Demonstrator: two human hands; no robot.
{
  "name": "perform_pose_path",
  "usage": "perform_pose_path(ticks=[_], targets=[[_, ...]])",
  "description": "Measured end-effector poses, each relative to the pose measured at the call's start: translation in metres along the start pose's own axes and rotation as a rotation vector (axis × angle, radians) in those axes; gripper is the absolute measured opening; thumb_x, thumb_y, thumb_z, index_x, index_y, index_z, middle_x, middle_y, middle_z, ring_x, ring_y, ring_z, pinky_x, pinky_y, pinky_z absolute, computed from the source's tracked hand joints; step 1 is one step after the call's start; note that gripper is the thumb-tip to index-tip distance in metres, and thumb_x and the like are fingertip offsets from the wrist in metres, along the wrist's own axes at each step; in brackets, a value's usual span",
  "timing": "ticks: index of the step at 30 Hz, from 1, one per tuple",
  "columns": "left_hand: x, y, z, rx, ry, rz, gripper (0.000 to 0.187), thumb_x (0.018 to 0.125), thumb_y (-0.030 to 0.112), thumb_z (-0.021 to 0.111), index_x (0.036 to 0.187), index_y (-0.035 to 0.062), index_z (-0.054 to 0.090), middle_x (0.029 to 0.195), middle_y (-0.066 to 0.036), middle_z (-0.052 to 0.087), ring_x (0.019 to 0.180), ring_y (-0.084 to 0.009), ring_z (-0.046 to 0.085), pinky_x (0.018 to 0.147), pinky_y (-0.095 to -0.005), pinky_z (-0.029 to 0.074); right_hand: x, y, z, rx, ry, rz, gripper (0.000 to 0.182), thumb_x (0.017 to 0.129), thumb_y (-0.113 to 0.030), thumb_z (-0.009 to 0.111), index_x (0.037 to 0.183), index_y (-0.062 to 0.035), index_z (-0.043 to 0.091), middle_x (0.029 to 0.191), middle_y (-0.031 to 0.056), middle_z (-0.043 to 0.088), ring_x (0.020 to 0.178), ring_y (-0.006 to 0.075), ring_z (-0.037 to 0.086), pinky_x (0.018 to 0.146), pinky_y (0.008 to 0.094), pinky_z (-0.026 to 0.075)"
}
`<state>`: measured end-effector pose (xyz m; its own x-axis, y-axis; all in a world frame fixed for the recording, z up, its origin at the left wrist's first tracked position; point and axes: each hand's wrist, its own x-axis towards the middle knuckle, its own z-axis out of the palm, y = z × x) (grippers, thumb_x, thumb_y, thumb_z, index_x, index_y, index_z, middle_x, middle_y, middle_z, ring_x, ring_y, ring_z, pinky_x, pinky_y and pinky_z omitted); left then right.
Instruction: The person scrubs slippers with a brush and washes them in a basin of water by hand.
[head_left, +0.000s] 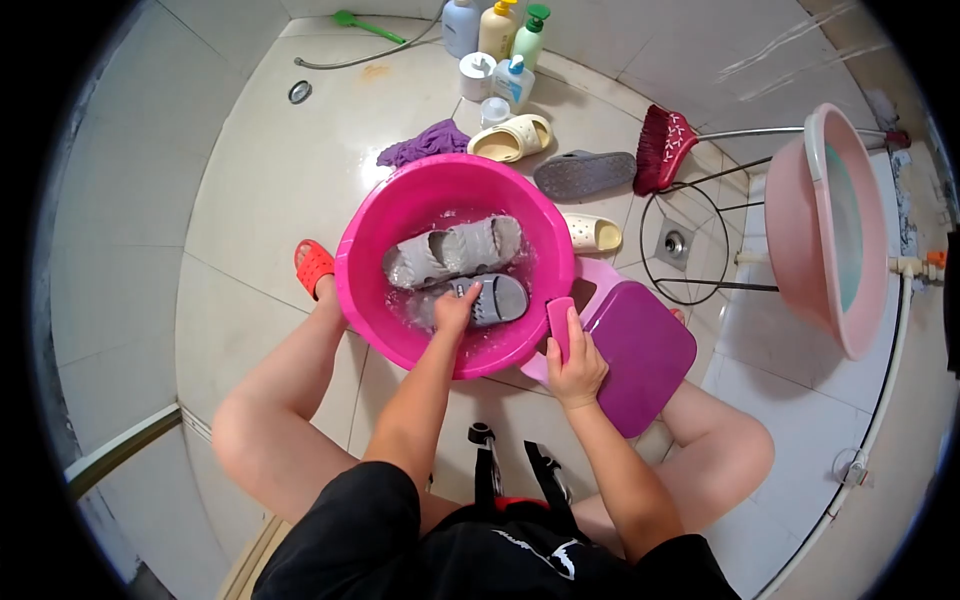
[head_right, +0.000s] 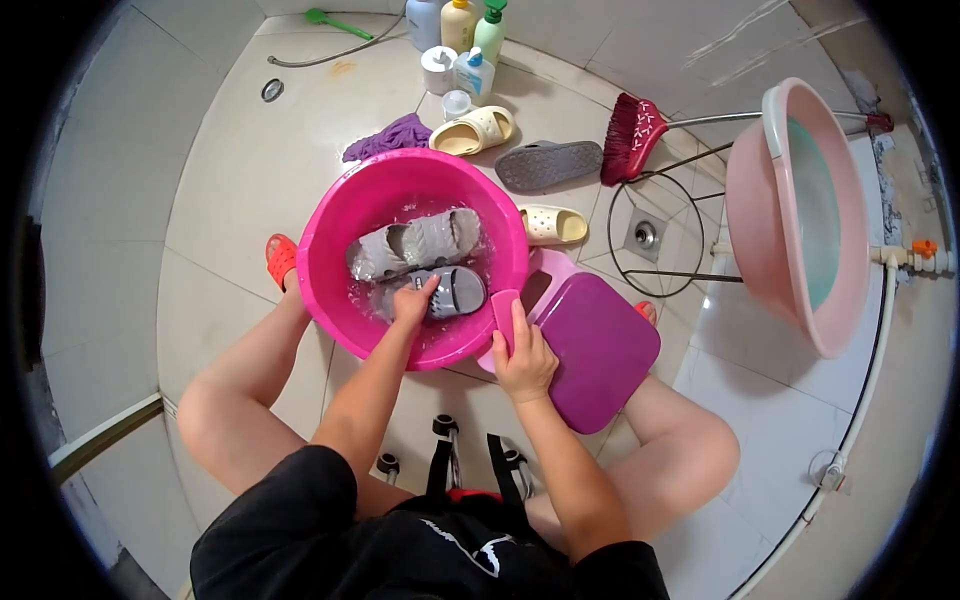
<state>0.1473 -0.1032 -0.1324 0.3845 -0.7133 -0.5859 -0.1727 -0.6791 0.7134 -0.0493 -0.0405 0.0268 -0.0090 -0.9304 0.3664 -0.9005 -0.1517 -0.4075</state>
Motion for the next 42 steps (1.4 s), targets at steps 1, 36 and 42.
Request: perform_pose_path(ticks=[1,36,42], targets=[[0.007,-0.002,0.003,0.020,0.009,-0.027,0.063,0.066,0.052,0.078,0.085,-0.0082,0.068,0.082,-0.020,0.069,0.075,-0.0268,0.067,0.073,-0.0383,0.050,0.000,-0.001,-0.004,0.007,-0.049,0.004,0.053,0.082,-0.021,0.064,0.131,-0.0059,0.049,0.080,0.0105,0.060,0.062,0.0282,0.059,0.053,0.0380,0.047],[-0.199,0.181,-0.028,-0.862,-0.774,-0.001,0.041,0.099,0.038,0.040,0.108,0.0017,0.056,0.098,-0.011,0.065,0.085,-0.0240,0.066,0.079,-0.0396,0.054,-0.017,-0.027,-0.110,0.872,0.422,0.800,0.044,0.097,-0.017,0.039,0.140,-0.0068,0.035,0.108,0.0163,0.065,0.083,0.0349,0.066,0.071,0.0428,0.051],[-0.236,0.103,0.068,-0.574,-0.801,-0.366,0.051,0.099,0.046,0.033,0.120,0.0033,0.050,0.116,-0.014,0.058,0.103,-0.0305,0.057,0.088,-0.0477,0.046,-0.063,-0.016,-0.141,-0.097,-0.355,0.424,0.048,0.092,-0.035,0.045,0.138,-0.0282,0.039,0.075,0.0201,0.066,0.066,0.0395,0.064,0.061,0.0519,0.051]])
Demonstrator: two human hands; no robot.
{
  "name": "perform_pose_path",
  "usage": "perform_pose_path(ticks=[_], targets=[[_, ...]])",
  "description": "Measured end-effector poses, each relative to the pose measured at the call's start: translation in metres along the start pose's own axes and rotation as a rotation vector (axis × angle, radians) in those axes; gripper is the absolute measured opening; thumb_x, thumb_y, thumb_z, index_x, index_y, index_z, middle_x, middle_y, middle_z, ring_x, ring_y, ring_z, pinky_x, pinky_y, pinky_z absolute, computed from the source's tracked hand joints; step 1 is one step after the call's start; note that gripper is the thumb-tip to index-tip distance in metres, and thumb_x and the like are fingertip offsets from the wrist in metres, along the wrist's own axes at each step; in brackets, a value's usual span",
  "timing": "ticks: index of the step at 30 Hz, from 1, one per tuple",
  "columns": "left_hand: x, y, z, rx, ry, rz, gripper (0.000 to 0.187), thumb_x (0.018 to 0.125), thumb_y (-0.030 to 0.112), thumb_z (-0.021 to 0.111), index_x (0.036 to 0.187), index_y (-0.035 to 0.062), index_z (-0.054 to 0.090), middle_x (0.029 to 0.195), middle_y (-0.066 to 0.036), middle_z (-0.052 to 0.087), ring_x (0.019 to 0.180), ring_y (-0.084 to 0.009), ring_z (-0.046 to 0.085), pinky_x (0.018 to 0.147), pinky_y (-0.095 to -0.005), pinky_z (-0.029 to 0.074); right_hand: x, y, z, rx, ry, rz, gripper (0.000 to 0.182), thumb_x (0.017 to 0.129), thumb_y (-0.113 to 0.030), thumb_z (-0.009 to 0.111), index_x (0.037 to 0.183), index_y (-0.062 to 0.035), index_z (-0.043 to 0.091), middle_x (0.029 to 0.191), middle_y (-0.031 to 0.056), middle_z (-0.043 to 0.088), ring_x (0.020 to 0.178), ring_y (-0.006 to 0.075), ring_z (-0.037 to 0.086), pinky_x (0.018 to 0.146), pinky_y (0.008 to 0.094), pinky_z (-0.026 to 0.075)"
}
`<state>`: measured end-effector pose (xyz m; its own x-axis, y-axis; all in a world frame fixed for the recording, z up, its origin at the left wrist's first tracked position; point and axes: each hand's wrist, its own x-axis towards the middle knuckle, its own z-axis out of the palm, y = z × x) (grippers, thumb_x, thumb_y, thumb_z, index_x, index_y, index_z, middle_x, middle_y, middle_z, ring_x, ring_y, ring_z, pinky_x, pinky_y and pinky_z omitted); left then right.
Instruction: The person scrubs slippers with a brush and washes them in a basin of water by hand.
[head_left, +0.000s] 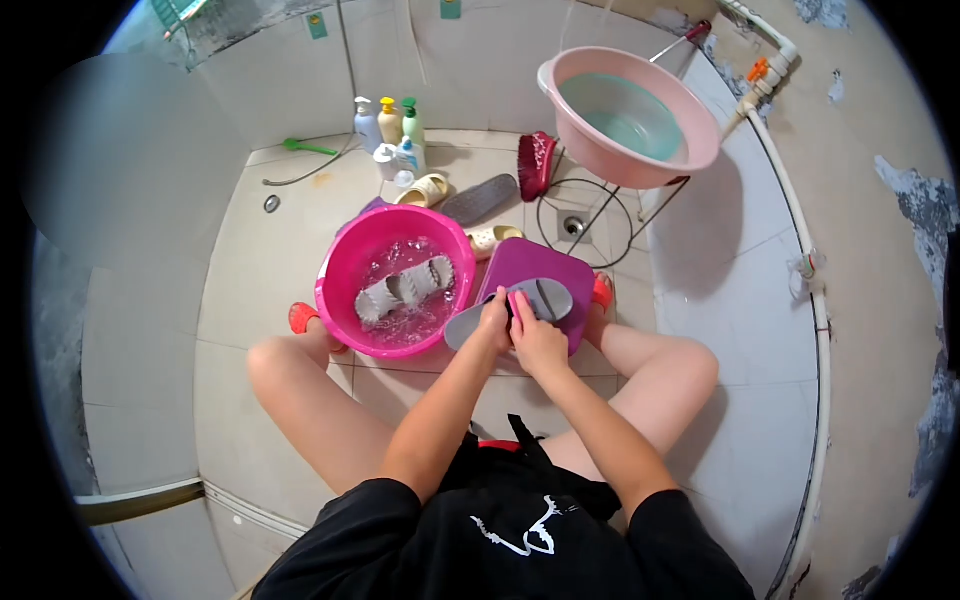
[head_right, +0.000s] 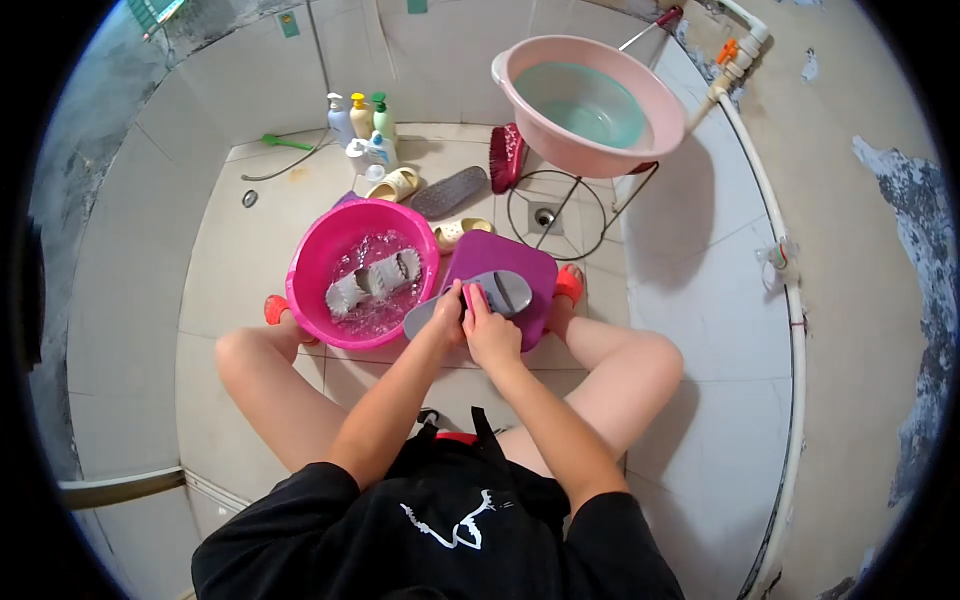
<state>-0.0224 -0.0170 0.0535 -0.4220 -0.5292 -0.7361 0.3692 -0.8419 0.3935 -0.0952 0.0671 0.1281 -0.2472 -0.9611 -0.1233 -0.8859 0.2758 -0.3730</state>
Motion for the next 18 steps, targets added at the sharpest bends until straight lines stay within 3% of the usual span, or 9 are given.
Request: perform_pose_path(ticks=[1,4,8,10,11,14,15,18], targets=[[-0.002,-0.010,0.002,-0.028,-0.019,-0.017,0.054,0.099,0.049,0.031,0.124,0.0043,0.048,0.124,-0.015,0.053,0.109,-0.0333,0.053,0.090,-0.0504,0.044,0.003,0.010,0.015,-0.086,0.070,-0.036,0.046,0.092,-0.037,0.044,0.137,-0.0288,0.040,0.067,0.0179,0.064,0.060,0.0376,0.064,0.055,0.0515,0.051],[-0.016,-0.013,0.018,-0.089,-0.007,0.024,0.057,0.098,0.051,0.030,0.124,0.0034,0.047,0.121,-0.017,0.054,0.108,-0.0338,0.054,0.093,-0.0516,0.043,0.029,0.027,0.028,-0.194,0.029,-0.047,0.044,0.093,-0.038,0.044,0.135,-0.0277,0.042,0.067,0.0161,0.065,0.060,0.0355,0.065,0.053,0.0490,0.051],[0.011,0.000,0.017,-0.073,0.083,-0.007,0.057,0.098,0.051,0.032,0.121,0.0020,0.049,0.114,-0.016,0.057,0.102,-0.0302,0.057,0.090,-0.0458,0.046,0.048,0.009,0.024,-0.152,0.023,0.090,0.044,0.094,-0.037,0.042,0.135,-0.0211,0.043,0.071,0.0165,0.066,0.065,0.0357,0.066,0.057,0.0475,0.052],[0.035,-0.004,0.004,0.008,0.015,0.031,0.059,0.094,0.059,0.035,0.121,0.0080,0.049,0.106,-0.014,0.060,0.094,-0.0329,0.060,0.083,-0.0545,0.047,0.042,0.004,0.024,-0.144,0.028,0.109,0.044,0.094,-0.036,0.042,0.135,-0.0215,0.042,0.071,0.0169,0.066,0.064,0.0355,0.066,0.056,0.0475,0.052],[0.041,-0.008,-0.002,0.008,0.016,0.021,0.059,0.094,0.059,0.035,0.121,0.0080,0.049,0.106,-0.014,0.060,0.094,-0.0329,0.060,0.083,-0.0545,0.047,0.034,0.001,0.026,-0.130,0.028,0.127,0.044,0.094,-0.036,0.042,0.136,-0.0219,0.042,0.071,0.0174,0.066,0.063,0.0353,0.066,0.056,0.0476,0.052],[0.050,-0.008,-0.008,0.067,0.039,0.006,0.058,0.096,0.055,0.034,0.118,0.0035,0.050,0.103,-0.014,0.061,0.091,-0.0302,0.060,0.085,-0.0489,0.048,0.011,0.008,0.022,-0.217,-0.045,-0.021,0.046,0.093,-0.036,0.043,0.137,-0.0218,0.040,0.070,0.0185,0.066,0.060,0.0345,0.066,0.054,0.0478,0.052],[0.041,-0.006,-0.001,-0.032,0.012,-0.003,0.055,0.099,0.049,0.031,0.118,0.0008,0.050,0.109,-0.014,0.060,0.097,-0.0301,0.059,0.091,-0.0477,0.046,0.017,0.021,0.023,-0.310,0.001,-0.090,0.047,0.093,-0.036,0.044,0.137,-0.0216,0.040,0.068,0.0181,0.065,0.058,0.0336,0.065,0.053,0.0479,0.052],[0.025,-0.005,0.012,-0.207,-0.053,0.071,0.053,0.100,0.045,0.030,0.119,-0.0001,0.050,0.116,-0.014,0.059,0.103,-0.0297,0.058,0.095,-0.0468,0.044,0.069,0.048,0.027,-0.319,0.128,0.022,0.047,0.093,-0.034,0.045,0.137,-0.0193,0.039,0.064,0.0153,0.064,0.057,0.0341,0.064,0.052,0.0470,0.052]])
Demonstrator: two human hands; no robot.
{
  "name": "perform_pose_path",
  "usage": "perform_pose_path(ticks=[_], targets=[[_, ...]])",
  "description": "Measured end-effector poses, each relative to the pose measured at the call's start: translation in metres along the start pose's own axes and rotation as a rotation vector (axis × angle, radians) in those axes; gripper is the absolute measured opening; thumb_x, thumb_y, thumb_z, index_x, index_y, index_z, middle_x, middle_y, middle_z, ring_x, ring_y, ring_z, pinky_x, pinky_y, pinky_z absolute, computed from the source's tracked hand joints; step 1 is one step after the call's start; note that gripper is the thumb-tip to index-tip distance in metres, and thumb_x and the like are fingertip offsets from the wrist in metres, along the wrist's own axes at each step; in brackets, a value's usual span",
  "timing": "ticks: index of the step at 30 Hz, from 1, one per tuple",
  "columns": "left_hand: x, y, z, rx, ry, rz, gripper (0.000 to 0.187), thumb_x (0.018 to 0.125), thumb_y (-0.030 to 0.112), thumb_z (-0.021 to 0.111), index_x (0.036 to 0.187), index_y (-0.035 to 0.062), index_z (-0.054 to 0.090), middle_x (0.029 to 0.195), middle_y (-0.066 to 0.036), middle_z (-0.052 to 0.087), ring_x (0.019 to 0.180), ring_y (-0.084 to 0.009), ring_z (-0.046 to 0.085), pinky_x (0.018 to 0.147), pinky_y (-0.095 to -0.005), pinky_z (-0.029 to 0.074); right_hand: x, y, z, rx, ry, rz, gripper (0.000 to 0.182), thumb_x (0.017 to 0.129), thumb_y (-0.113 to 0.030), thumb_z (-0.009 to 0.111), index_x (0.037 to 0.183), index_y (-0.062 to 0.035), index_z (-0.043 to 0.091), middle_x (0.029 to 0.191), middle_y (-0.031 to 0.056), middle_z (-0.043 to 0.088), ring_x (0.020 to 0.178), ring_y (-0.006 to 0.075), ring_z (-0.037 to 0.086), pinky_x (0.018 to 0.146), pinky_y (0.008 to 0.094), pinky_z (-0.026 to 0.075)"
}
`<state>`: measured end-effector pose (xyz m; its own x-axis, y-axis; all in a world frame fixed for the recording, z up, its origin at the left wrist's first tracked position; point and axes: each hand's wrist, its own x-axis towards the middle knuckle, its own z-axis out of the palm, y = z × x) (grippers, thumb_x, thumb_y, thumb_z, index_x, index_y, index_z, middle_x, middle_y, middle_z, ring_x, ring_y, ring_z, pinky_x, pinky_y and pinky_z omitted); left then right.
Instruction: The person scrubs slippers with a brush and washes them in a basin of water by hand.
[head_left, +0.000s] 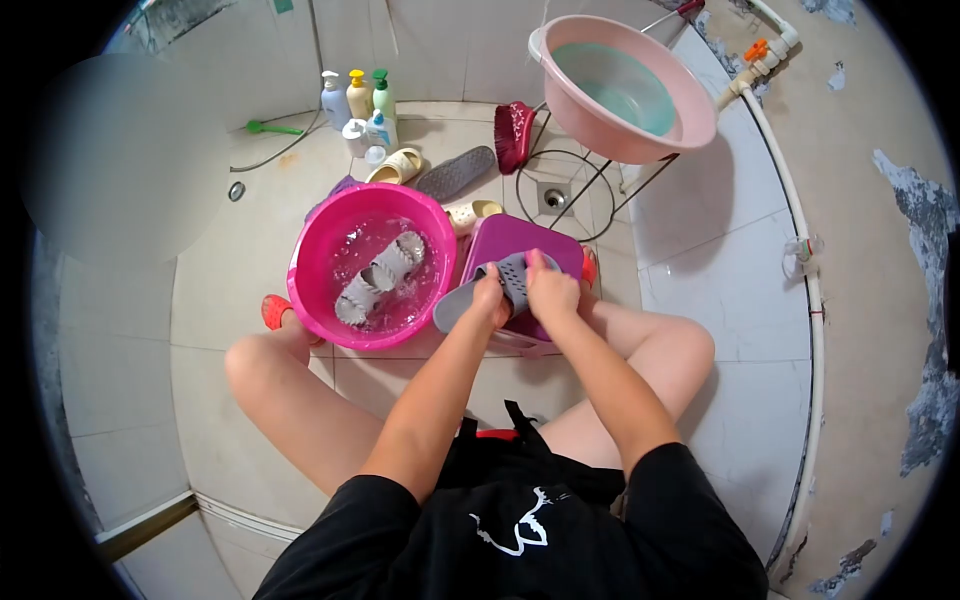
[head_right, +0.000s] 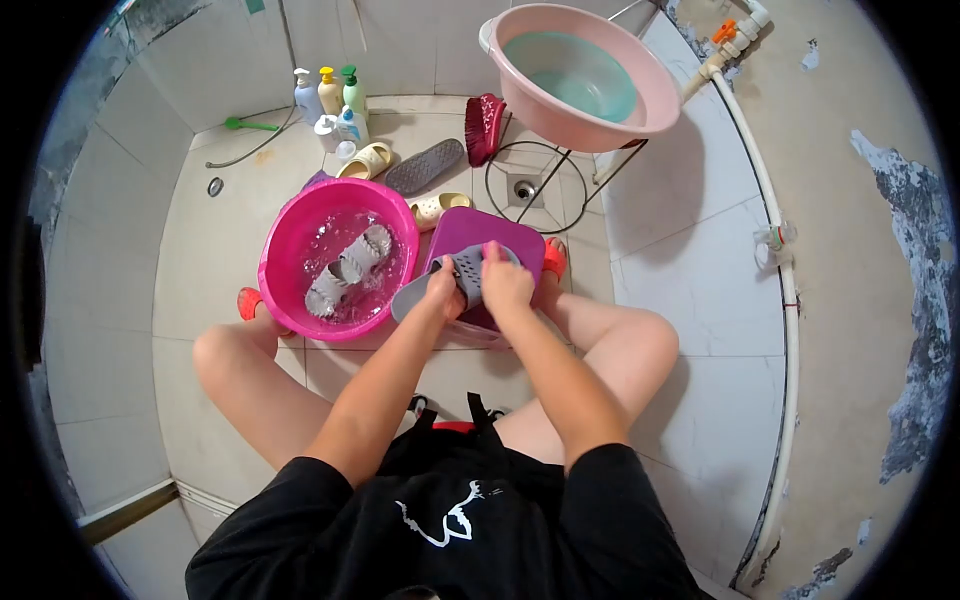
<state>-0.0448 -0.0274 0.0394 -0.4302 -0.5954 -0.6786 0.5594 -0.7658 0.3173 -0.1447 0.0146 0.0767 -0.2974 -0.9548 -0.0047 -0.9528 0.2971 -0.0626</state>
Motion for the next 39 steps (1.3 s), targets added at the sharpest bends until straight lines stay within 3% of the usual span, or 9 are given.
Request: perform_pose_path(ticks=[4,8,12,16,20,24,27,33,39], targets=[[-0.002,0.002,0.004,0.044,0.090,0.026,0.051,0.101,0.043,0.031,0.117,-0.0016,0.051,0.119,-0.014,0.058,0.104,-0.0280,0.058,0.093,-0.0470,0.045,-0.015,-0.017,-0.006,0.074,0.013,0.072,0.047,0.091,-0.035,0.047,0.134,-0.0170,0.043,0.065,0.0182,0.064,0.059,0.0357,0.064,0.056,0.0482,0.052],[-0.017,0.008,0.016,0.203,0.247,-0.027,0.052,0.100,0.043,0.032,0.114,-0.0020,0.052,0.114,-0.014,0.060,0.102,-0.0270,0.058,0.091,-0.0442,0.046,-0.075,-0.023,-0.027,0.062,-0.112,-0.118,0.049,0.091,-0.034,0.048,0.138,-0.0190,0.042,0.062,0.0171,0.063,0.055,0.0362,0.063,0.052,0.0493,0.051],[0.009,-0.008,-0.001,0.031,0.080,0.074,0.054,0.100,0.044,0.032,0.116,-0.0036,0.052,0.113,-0.014,0.061,0.102,-0.0282,0.059,0.094,-0.0420,0.044,-0.014,-0.001,0.003,-0.010,0.047,-0.018,0.045,0.091,-0.036,0.049,0.131,-0.0161,0.048,0.059,0.0139,0.062,0.054,0.0337,0.064,0.050,0.0447,0.052],[0.004,-0.004,0.001,0.073,0.147,0.082,0.055,0.100,0.044,0.033,0.119,-0.0041,0.050,0.116,-0.016,0.059,0.104,-0.0298,0.058,0.096,-0.0420,0.043,-0.027,-0.024,-0.005,0.075,0.028,0.091,0.048,0.091,-0.036,0.048,0.133,-0.0134,0.044,0.062,0.0155,0.063,0.055,0.0342,0.064,0.051,0.0467,0.052],[-0.004,0.001,0.004,0.166,0.213,0.010,0.057,0.099,0.046,0.033,0.122,-0.0043,0.047,0.124,-0.018,0.054,0.111,-0.0319,0.053,0.097,-0.0445,0.042,-0.068,-0.015,-0.008,0.035,0.027,-0.178,0.050,0.089,-0.034,0.051,0.137,-0.0221,0.044,0.057,0.0177,0.060,0.051,0.0354,0.062,0.050,0.0494,0.050],[0.007,-0.007,-0.004,0.000,-0.009,0.076,0.059,0.099,0.049,0.031,0.122,-0.0029,0.047,0.124,-0.017,0.054,0.113,-0.0304,0.054,0.099,-0.0443,0.040,0.003,-0.007,-0.002,0.018,0.062,-0.005,0.040,0.092,-0.035,0.047,0.128,-0.0170,0.051,0.063,0.0170,0.063,0.055,0.0342,0.063,0.052,0.0475,0.051],[0.002,-0.006,-0.003,-0.011,0.058,0.061,0.058,0.099,0.049,0.030,0.119,-0.0010,0.050,0.118,-0.015,0.058,0.108,-0.0302,0.056,0.097,-0.0450,0.042,-0.012,-0.027,-0.009,0.075,0.013,0.050,0.046,0.092,-0.033,0.047,0.132,-0.0118,0.045,0.063,0.0162,0.064,0.056,0.0345,0.064,0.053,0.0456,0.052],[-0.016,0.009,0.005,0.056,0.140,-0.071,0.056,0.098,0.052,0.030,0.117,0.0041,0.052,0.116,-0.015,0.057,0.106,-0.0309,0.055,0.095,-0.0468,0.043,-0.044,-0.020,-0.015,-0.049,-0.010,-0.274,0.047,0.091,-0.034,0.048,0.136,-0.0204,0.044,0.060,0.0155,0.063,0.053,0.0332,0.064,0.050,0.0470,0.050],[0.001,-0.001,-0.008,-0.018,0.033,-0.011,0.056,0.098,0.052,0.027,0.115,0.0044,0.053,0.112,-0.012,0.060,0.103,-0.0279,0.057,0.090,-0.0449,0.046,0.018,-0.044,-0.002,-0.061,-0.044,-0.106,0.044,0.092,-0.034,0.046,0.132,-0.0169,0.047,0.066,0.0146,0.066,0.057,0.0328,0.065,0.053,0.0454,0.052]])
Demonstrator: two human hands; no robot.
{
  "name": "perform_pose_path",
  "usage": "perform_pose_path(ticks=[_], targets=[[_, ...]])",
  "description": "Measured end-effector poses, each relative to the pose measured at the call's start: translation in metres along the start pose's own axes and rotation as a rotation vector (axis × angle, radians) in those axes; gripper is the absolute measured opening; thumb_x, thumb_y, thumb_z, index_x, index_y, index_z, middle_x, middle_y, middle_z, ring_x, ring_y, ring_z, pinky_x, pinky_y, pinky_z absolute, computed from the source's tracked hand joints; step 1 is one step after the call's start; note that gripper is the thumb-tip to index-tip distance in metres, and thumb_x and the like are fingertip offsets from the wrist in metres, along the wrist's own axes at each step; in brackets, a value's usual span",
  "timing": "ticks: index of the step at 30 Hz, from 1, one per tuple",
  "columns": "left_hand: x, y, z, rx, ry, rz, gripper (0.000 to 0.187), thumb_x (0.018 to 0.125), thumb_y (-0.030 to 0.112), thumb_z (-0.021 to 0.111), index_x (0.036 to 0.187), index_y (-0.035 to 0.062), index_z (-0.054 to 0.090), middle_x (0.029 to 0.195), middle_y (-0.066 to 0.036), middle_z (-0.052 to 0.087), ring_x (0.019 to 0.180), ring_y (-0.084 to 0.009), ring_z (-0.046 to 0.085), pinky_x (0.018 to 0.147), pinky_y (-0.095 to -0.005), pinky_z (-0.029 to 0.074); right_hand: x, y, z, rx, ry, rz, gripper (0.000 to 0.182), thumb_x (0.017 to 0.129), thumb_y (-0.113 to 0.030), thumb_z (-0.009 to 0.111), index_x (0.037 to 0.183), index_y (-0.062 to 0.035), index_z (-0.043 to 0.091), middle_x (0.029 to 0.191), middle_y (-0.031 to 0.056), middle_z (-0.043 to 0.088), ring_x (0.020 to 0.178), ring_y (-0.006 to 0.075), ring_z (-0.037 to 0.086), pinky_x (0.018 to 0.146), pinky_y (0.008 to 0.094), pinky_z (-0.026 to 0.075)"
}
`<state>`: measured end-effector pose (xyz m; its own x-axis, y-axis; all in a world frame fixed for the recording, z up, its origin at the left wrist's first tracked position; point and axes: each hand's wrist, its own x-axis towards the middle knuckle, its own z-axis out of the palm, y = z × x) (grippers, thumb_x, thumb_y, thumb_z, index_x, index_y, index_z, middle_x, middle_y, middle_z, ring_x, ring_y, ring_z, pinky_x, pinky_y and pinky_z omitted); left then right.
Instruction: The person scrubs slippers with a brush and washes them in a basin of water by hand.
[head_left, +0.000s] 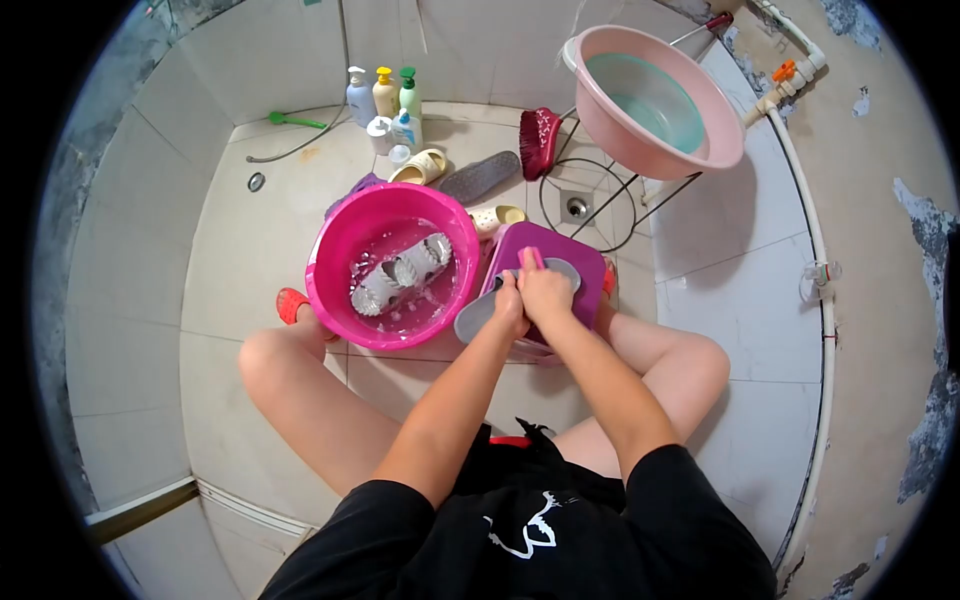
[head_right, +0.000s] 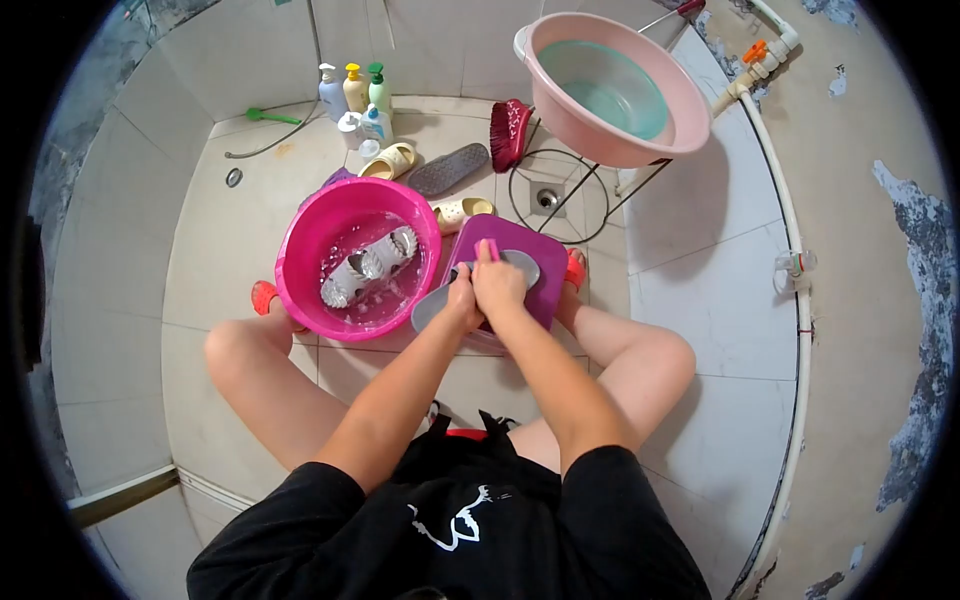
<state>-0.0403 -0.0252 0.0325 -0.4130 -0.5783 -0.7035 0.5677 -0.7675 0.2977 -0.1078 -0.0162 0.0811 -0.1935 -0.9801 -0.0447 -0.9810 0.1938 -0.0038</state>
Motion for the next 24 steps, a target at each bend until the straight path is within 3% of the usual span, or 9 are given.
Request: perform_pose_path(ticks=[2,3,6,8,12,16,21,23,24], targets=[[-0.010,0.006,0.004,0.064,0.039,-0.069,0.056,0.098,0.053,0.029,0.110,0.0041,0.054,0.102,-0.014,0.062,0.095,-0.0299,0.060,0.086,-0.0451,0.048,-0.032,-0.002,-0.006,0.102,-0.031,-0.002,0.045,0.093,-0.035,0.046,0.134,-0.0182,0.045,0.065,0.0158,0.065,0.058,0.0337,0.065,0.054,0.0473,0.052],[-0.005,0.005,0.000,0.112,0.042,-0.043,0.056,0.096,0.056,0.029,0.112,0.0082,0.054,0.104,-0.014,0.061,0.096,-0.0320,0.059,0.085,-0.0495,0.047,-0.051,-0.003,-0.020,0.124,-0.077,0.003,0.045,0.092,-0.035,0.046,0.135,-0.0191,0.044,0.064,0.0161,0.064,0.057,0.0337,0.065,0.053,0.0475,0.051],[0.012,-0.002,-0.014,0.124,0.039,-0.030,0.056,0.096,0.056,0.030,0.113,0.0081,0.055,0.106,-0.013,0.060,0.097,-0.0310,0.058,0.085,-0.0488,0.048,-0.095,0.004,-0.033,0.086,-0.072,-0.116,0.040,0.091,-0.034,0.049,0.128,-0.0173,0.050,0.062,0.0147,0.063,0.052,0.0323,0.063,0.050,0.0453,0.051],[-0.004,0.003,-0.001,0.118,0.037,-0.018,0.064,0.097,0.056,0.026,0.121,0.0019,0.050,0.119,-0.018,0.056,0.109,-0.0318,0.054,0.093,-0.0467,0.044,-0.076,0.008,-0.028,0.081,-0.041,-0.116,0.041,0.091,-0.035,0.049,0.128,-0.0177,0.050,0.062,0.0148,0.064,0.053,0.0321,0.064,0.050,0.0448,0.051],[-0.022,0.007,0.012,0.006,-0.098,-0.030,0.067,0.097,0.056,0.019,0.132,0.0023,0.040,0.134,-0.017,0.046,0.122,-0.0321,0.047,0.103,-0.0461,0.037,0.002,0.007,0.003,0.071,0.035,-0.082,0.041,0.091,-0.035,0.049,0.129,-0.0183,0.050,0.066,0.0144,0.065,0.058,0.0312,0.065,0.051,0.0435,0.052],[-0.018,0.006,0.008,0.015,-0.062,-0.020,0.067,0.097,0.056,0.021,0.130,0.0016,0.042,0.128,-0.018,0.052,0.116,-0.0327,0.051,0.098,-0.0476,0.041,0.007,-0.002,0.011,0.067,0.087,-0.014,0.044,0.091,-0.036,0.050,0.132,-0.0191,0.047,0.064,0.0124,0.063,0.058,0.0309,0.065,0.051,0.0427,0.052],[-0.009,0.003,0.004,0.055,0.080,-0.140,0.067,0.096,0.058,0.025,0.127,0.0020,0.045,0.122,-0.017,0.055,0.110,-0.0314,0.054,0.094,-0.0463,0.043,-0.091,0.009,-0.019,0.086,-0.034,0.040,0.049,0.092,-0.036,0.048,0.137,-0.0211,0.040,0.061,0.0134,0.062,0.052,0.0327,0.063,0.049,0.0458,0.050],[-0.013,0.001,0.007,0.059,0.057,-0.055,0.070,0.094,0.062,0.025,0.132,0.0066,0.041,0.132,-0.016,0.049,0.120,-0.0367,0.046,0.099,-0.0569,0.035,-0.092,0.012,-0.015,0.050,-0.057,0.039,0.048,0.091,-0.035,0.049,0.137,-0.0211,0.041,0.060,0.0132,0.062,0.051,0.0324,0.062,0.047,0.0453,0.050],[-0.018,0.002,0.008,0.066,0.058,-0.061,0.070,0.094,0.062,0.025,0.132,0.0066,0.041,0.132,-0.016,0.049,0.120,-0.0367,0.046,0.099,-0.0569,0.035,-0.079,0.016,-0.005,0.034,0.005,0.008,0.048,0.090,-0.036,0.051,0.135,-0.0207,0.043,0.060,0.0120,0.062,0.050,0.0310,0.062,0.046,0.0437,0.050]])
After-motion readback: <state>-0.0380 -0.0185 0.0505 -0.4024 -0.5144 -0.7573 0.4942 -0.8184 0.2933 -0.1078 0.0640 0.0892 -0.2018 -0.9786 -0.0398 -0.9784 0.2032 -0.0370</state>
